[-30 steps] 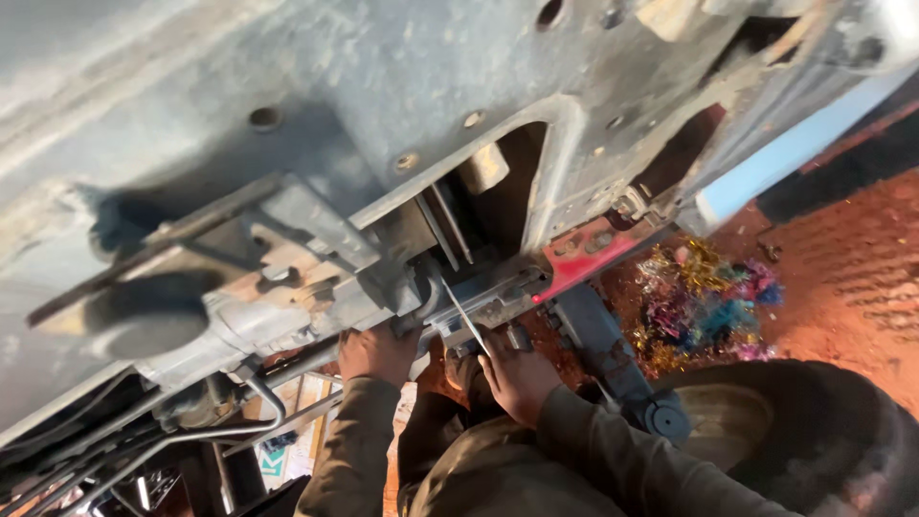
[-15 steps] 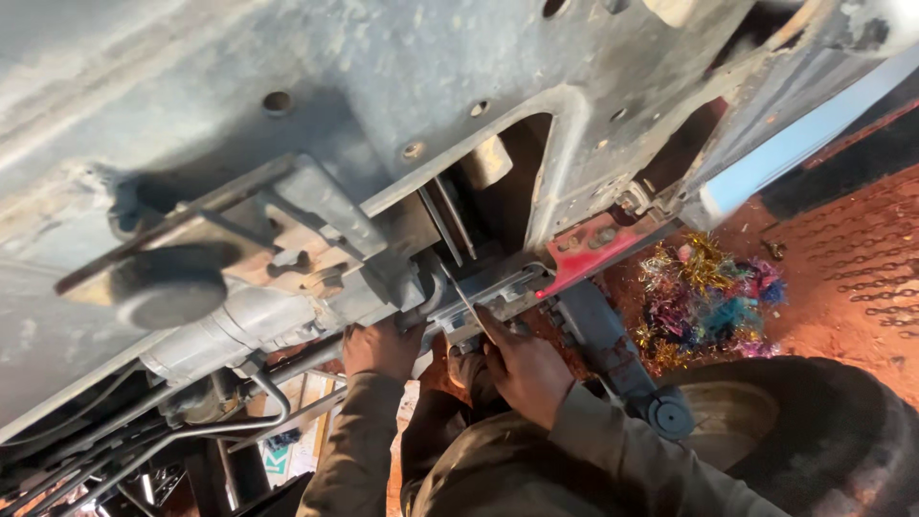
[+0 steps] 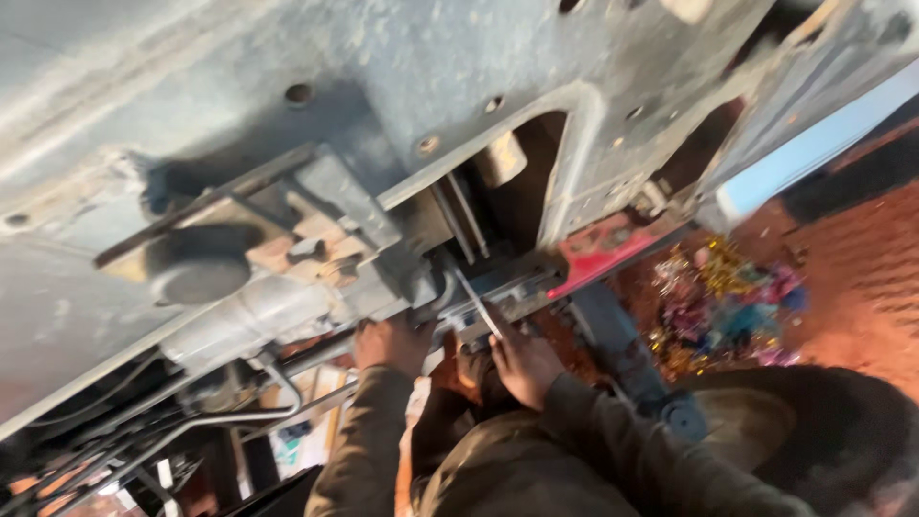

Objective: The person is working underneath a vehicle, using a wrench to tighten or loosen a bolt on a metal component. The camera angle is from below, showing the underside of the vehicle and the person's hands manipulating the tool.

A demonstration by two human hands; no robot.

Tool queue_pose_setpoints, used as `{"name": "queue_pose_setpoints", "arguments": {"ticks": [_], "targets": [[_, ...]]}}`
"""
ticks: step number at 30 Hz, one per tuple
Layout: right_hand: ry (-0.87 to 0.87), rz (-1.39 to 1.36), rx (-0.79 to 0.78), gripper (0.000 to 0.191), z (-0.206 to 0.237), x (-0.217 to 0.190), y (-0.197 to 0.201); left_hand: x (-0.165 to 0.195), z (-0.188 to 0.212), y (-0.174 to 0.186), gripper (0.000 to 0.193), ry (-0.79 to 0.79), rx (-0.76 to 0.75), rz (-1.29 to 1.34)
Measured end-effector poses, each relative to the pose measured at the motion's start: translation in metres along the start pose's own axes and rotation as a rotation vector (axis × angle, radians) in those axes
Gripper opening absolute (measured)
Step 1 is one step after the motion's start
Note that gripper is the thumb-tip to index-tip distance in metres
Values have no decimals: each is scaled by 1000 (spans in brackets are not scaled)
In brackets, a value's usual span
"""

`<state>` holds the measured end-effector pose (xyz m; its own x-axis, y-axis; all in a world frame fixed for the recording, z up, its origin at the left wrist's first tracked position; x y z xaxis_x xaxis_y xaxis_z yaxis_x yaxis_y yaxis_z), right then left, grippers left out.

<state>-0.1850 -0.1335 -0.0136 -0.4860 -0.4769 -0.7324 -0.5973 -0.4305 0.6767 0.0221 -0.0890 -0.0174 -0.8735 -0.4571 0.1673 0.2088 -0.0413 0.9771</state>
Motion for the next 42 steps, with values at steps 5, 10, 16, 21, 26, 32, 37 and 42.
{"name": "queue_pose_setpoints", "arguments": {"ticks": [5, 10, 16, 21, 26, 32, 37, 42], "targets": [[-130, -47, -83, 70, 5, 5, 3, 0, 2, 12, 47, 7, 143, 90], [-176, 2, -229, 79, 3, -25, 28, -2, 2, 7, 48, 51, 74, 68], [-28, 135, -220, 78, 0, -37, 39, 0, 1, 16, 48, 1, 170, 119], [-231, -13, -238, 71, 4, 2, -5, -2, 1, 14, 47, 19, 133, 144], [-16, -61, -34, 69, 3, 3, 4, 4, 3, 23, 54, -80, 251, 121], [-56, -62, -100, 73, 7, -26, 28, -3, 2, 12, 50, 18, 145, 119], [-27, 156, -250, 74, -5, -44, 50, -3, 2, 11, 51, 14, 140, 117], [-86, 132, -210, 74, -1, -29, 33, -4, 1, 8, 48, 21, 129, 51]]}}
Point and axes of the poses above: each hand's wrist, its own z-axis away from the middle knuckle, its own y-axis out of the back of the hand, x = y × z, the point moved 8 cm from there along -z, towards the middle knuckle, and after that the axes turned 3 degrees about -y, right-handed, at the moved point
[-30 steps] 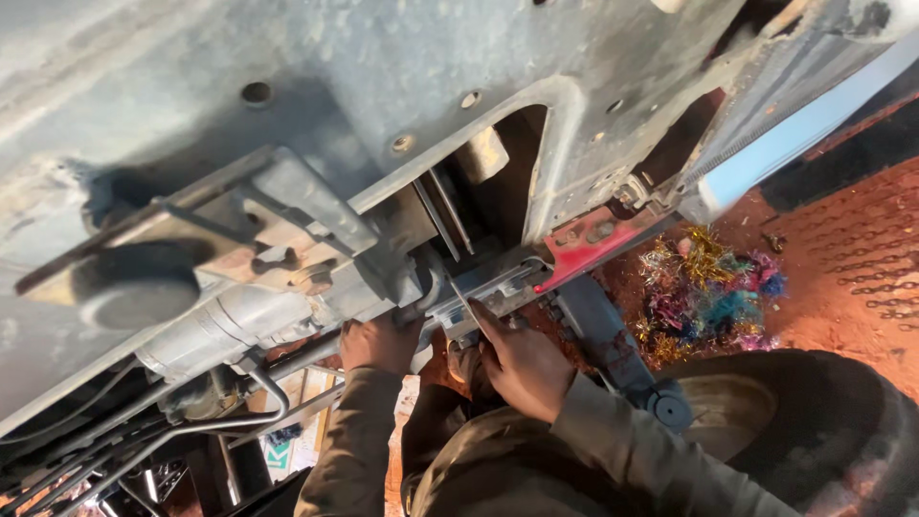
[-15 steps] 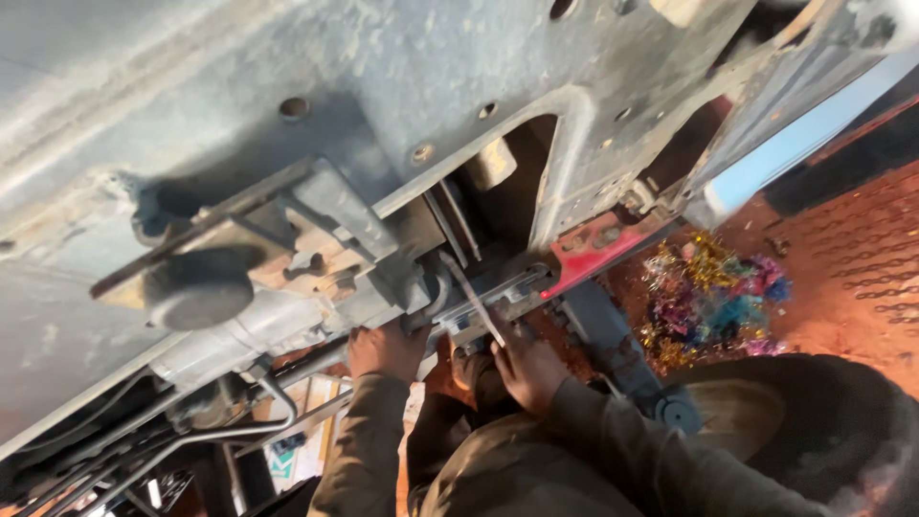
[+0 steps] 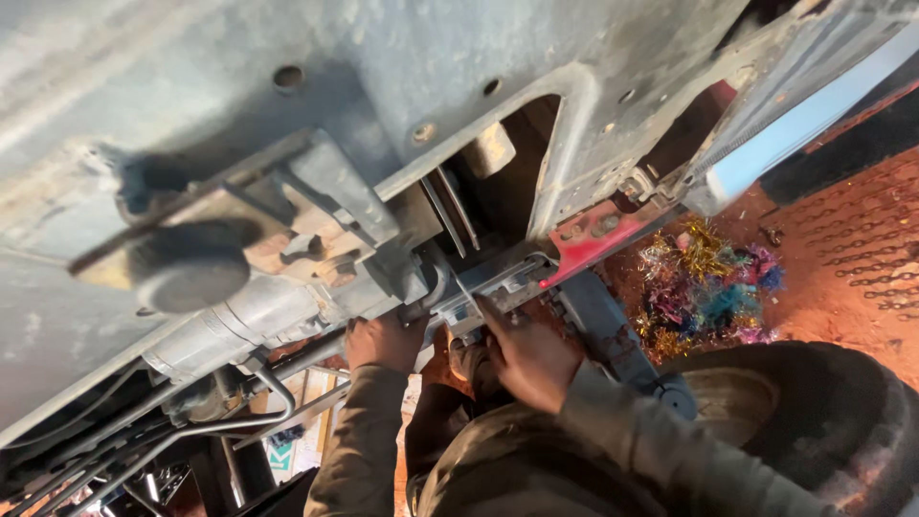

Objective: The person is working underneath a vehicle, using a wrench to tighten or loosen a bolt on a metal component. The camera angle is from below, showing the underside of the vehicle and the person's hands manipulating the tool.

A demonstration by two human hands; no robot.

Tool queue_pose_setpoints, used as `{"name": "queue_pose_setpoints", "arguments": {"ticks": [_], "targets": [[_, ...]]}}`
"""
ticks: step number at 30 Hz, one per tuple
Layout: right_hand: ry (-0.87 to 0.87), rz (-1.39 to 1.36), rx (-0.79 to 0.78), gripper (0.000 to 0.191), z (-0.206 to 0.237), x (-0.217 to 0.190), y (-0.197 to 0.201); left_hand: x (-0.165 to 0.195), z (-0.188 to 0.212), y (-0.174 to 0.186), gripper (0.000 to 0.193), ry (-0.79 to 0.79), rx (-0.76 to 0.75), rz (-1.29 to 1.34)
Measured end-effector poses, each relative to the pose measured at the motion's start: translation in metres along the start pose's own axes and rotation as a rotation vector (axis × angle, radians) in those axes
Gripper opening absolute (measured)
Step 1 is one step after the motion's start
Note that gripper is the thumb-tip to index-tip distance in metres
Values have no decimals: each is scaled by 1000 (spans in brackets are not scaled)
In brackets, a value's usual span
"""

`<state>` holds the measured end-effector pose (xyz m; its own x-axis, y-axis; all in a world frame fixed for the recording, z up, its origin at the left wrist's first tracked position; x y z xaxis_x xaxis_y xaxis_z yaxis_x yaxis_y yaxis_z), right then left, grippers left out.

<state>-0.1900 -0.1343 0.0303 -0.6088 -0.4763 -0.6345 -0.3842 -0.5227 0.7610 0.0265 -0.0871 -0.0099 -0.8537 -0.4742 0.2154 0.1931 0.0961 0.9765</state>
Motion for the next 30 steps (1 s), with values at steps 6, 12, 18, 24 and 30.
{"name": "queue_pose_setpoints", "arguments": {"ticks": [6, 12, 18, 24, 30], "targets": [[73, -79, 243, 64, -7, 23, -32, 2, -1, -4, 50, -77, -27, 0], [-49, -129, 33, 70, 1, 24, -26, -3, -3, -9, 51, 18, -102, 18], [64, 156, -21, 68, 3, 0, 4, 0, 1, 3, 50, -25, 27, 71], [267, 94, 361, 85, 8, -4, -6, -2, -2, -1, 50, -14, 47, 96], [-107, -136, 5, 68, -6, 44, -51, -3, -3, -5, 56, -50, 8, -11]]}}
Point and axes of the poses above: each hand's wrist, its own z-axis away from the middle knuckle, its own y-axis out of the back of the hand, x = y × z, the point moved 8 cm from there along -z, towards the middle knuckle, and after that the axes turned 3 degrees about -y, right-handed, at the moved point
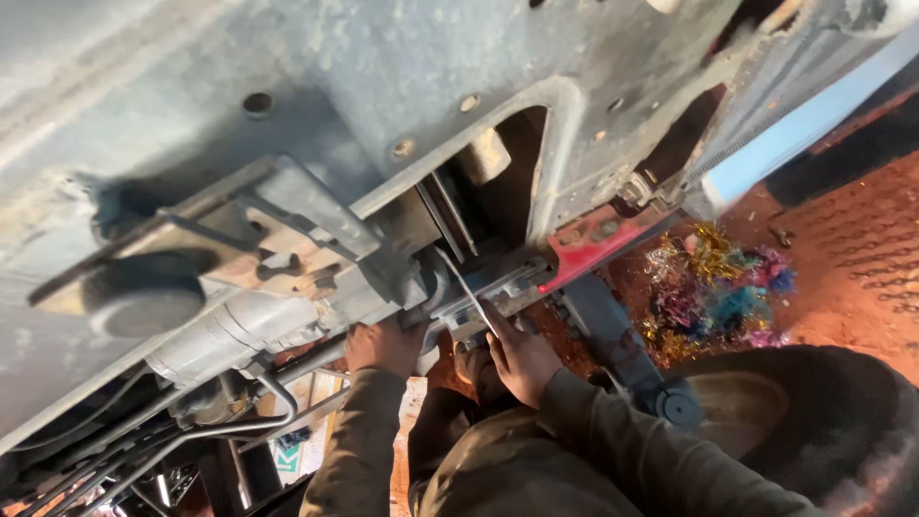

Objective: The person is working underneath a vehicle, using a wrench to tighten or loosen a bolt on a metal component. The camera angle is from below, showing the underside of the vehicle and the person's hands manipulating the tool.

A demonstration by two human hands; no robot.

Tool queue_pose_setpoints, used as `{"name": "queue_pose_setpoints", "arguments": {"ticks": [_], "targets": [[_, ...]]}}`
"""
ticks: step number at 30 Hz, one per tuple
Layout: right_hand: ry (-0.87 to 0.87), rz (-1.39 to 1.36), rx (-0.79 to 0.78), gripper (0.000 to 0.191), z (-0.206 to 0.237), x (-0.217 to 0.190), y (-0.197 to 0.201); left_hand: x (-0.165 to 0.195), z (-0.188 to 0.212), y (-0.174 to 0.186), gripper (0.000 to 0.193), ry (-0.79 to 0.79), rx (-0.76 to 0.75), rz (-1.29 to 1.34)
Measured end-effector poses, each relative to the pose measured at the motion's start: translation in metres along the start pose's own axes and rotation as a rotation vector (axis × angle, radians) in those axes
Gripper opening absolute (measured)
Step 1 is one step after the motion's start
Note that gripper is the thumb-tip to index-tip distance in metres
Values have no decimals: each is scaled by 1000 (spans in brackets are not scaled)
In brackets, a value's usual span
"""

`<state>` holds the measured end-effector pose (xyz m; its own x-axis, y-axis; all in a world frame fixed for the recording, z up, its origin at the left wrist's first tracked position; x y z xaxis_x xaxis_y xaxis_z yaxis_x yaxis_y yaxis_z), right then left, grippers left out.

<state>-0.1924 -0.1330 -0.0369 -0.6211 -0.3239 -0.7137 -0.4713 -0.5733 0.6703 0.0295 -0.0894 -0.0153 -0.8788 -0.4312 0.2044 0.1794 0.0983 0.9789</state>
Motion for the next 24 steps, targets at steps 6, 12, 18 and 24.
{"name": "queue_pose_setpoints", "arguments": {"ticks": [6, 12, 18, 24], "targets": [[136, 3, 26, 74, 15, -34, 35, 0, 4, 3, 52, 66, -30, 48], [285, 214, 20, 66, 15, -57, 56, 3, 3, 6, 53, 57, 12, 93], [-29, 124, -65, 70, 4, -18, 7, 3, 3, 6, 55, 14, 55, 82], [90, 34, 195, 71, 5, -18, 20, -3, 3, -1, 51, 84, -25, 92]]}}
Point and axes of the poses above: each hand's wrist, its own z-axis away from the middle knuckle, its own y-axis out of the back of the hand, x = y × z, the point moved 8 cm from there along -z, towards the middle knuckle, and after that the axes turned 3 degrees about -y, right-handed, at the moved point
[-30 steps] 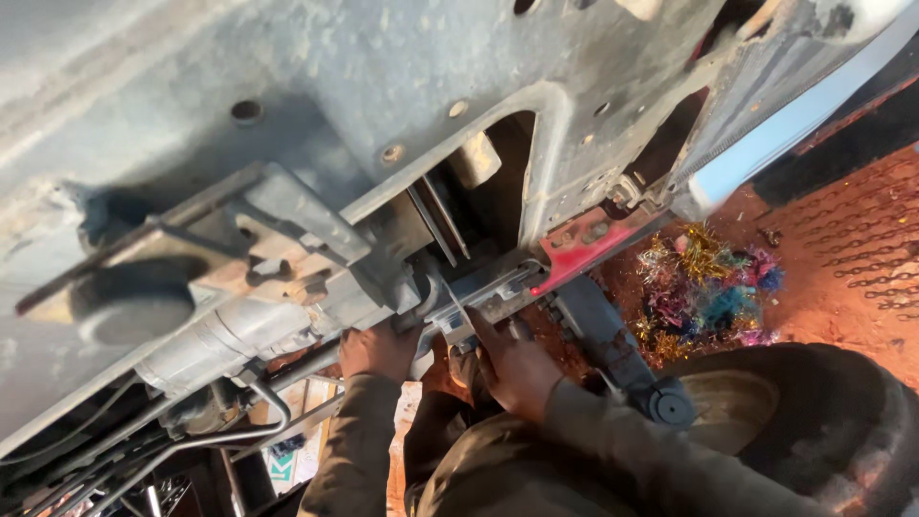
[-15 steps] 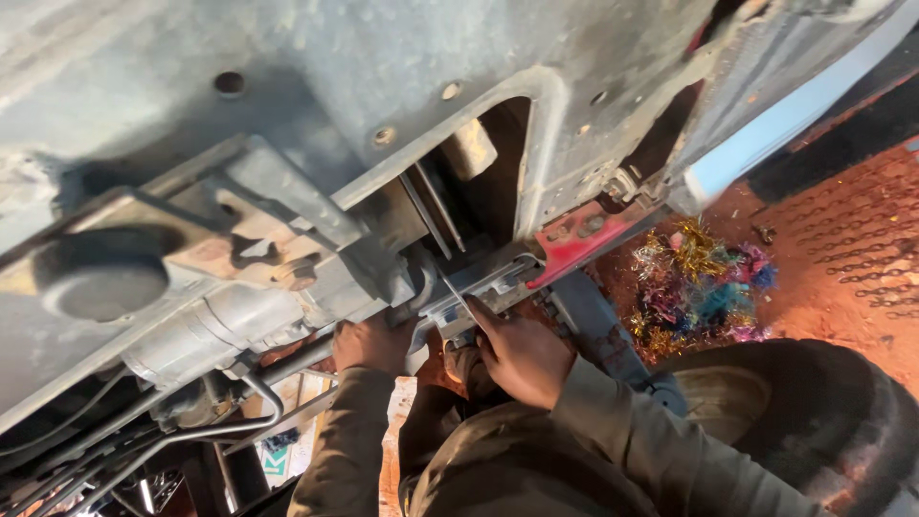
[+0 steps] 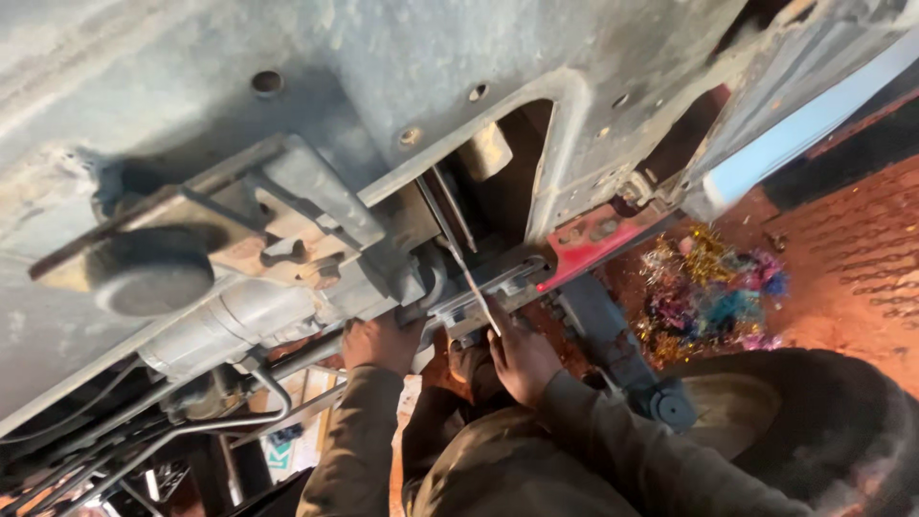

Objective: The person is working underneath a vehicle, using a wrench to tighten or loosen a bolt on a metal component. The camera angle is from below, showing the underside of the vehicle and the person's hands manipulating the tool.

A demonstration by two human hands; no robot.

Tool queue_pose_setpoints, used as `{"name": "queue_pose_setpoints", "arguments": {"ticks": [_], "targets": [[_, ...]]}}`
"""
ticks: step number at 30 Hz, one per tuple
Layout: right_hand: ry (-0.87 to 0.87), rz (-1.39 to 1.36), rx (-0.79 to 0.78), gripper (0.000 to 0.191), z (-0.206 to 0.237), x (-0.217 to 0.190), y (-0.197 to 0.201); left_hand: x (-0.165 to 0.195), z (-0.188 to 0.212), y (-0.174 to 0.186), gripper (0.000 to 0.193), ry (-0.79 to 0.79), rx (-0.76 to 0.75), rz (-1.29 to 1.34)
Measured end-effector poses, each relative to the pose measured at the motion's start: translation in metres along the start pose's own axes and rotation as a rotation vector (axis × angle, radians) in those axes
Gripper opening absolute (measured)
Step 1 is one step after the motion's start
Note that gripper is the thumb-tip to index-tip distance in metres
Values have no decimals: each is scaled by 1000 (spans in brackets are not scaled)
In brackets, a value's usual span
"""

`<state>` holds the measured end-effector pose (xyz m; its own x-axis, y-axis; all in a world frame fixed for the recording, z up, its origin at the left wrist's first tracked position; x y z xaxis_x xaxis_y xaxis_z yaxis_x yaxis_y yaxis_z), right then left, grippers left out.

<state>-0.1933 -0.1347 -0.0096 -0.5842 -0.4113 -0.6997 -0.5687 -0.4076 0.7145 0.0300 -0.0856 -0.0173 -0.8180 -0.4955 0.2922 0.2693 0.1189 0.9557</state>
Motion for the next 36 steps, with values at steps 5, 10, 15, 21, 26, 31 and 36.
{"name": "queue_pose_setpoints", "arguments": {"ticks": [5, 10, 15, 21, 26, 31, 36], "targets": [[-18, 0, -270, 78, 4, -14, 7, 6, -1, 4, 53, -89, 65, -55], [121, 170, -191, 71, 2, -27, 22, 2, 0, 1, 53, -70, 62, -9], [-68, -68, -166, 78, 4, -9, -12, 5, 0, 7, 60, -86, 93, -9], [-156, -45, -103, 71, -4, 17, -15, 3, -5, 4, 57, 36, -136, -93], [-64, 33, -191, 73, 1, -14, 9, 8, -11, 17, 62, 11, -126, -27], [139, 170, -233, 65, -8, -37, 39, 10, -10, 17, 64, 10, -162, -6], [141, 30, -150, 76, 3, -21, 14, 8, -8, 11, 73, 64, -199, 1]]}}
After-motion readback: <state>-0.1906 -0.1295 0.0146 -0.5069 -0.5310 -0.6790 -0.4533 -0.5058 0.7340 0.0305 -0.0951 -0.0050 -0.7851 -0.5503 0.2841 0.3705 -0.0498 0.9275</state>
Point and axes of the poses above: each hand's wrist, its own z-axis away from the middle knuckle, its own y-axis out of the back of the hand, x = y × z, the point moved 8 cm from there along -z, towards the middle knuckle, and after that the axes turned 3 degrees about -y, right-handed, at the moved point
